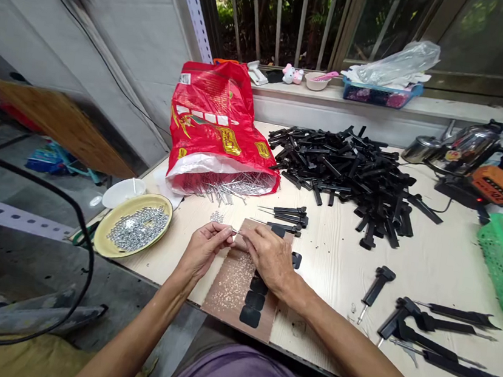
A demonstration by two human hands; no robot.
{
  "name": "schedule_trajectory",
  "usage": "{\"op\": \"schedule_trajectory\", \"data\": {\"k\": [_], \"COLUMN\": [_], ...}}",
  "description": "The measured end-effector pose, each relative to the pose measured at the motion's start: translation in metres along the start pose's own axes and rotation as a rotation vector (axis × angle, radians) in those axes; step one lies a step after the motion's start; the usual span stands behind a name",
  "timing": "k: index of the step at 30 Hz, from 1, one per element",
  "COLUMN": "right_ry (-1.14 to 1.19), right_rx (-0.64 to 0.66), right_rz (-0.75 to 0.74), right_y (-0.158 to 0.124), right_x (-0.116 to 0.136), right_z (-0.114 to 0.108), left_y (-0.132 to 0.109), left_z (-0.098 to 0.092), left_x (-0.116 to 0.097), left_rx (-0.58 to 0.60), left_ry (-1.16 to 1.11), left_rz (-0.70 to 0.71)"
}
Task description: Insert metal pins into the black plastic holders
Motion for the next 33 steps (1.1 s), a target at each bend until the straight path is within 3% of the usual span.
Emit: {"op": "schedule_trajectory", "data": {"k": [6, 15, 23, 33], "right_ry": [-0.003, -0.221, -0.192, 0.037], "right_rx": [0.005, 0.061, 0.043, 0.106], "right_rz": [0.069, 0.098, 0.081, 0.075], "right_y": [-0.008, -0.016, -0.02, -0.027], "right_x": [-0.003, -0.008, -0.011, -0.019], "right_z": [-0.002, -0.002, 0.002, 0.01], "left_y": [0.005, 0.004, 0.005, 0.007], "left_z": [0.001, 0.004, 0.008, 0.009], "left_x": [0.009, 0.011, 0.019, 0.029], "left_rx": [0.054, 0.092, 0.106, 0.138], "left_ry": [0.04, 0.241, 0.22, 0.225], "left_rz": [-0.058, -0.023, -0.058, -0.132]}}
Point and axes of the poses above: each hand's wrist, its own y-axis towards the middle knuckle, its own z-axis out of the palm, x = y × z, the point moved 8 cm from there along y, towards the middle knuckle, and after that the axes turned 5 degrees about -y, right-handed, at the moved point
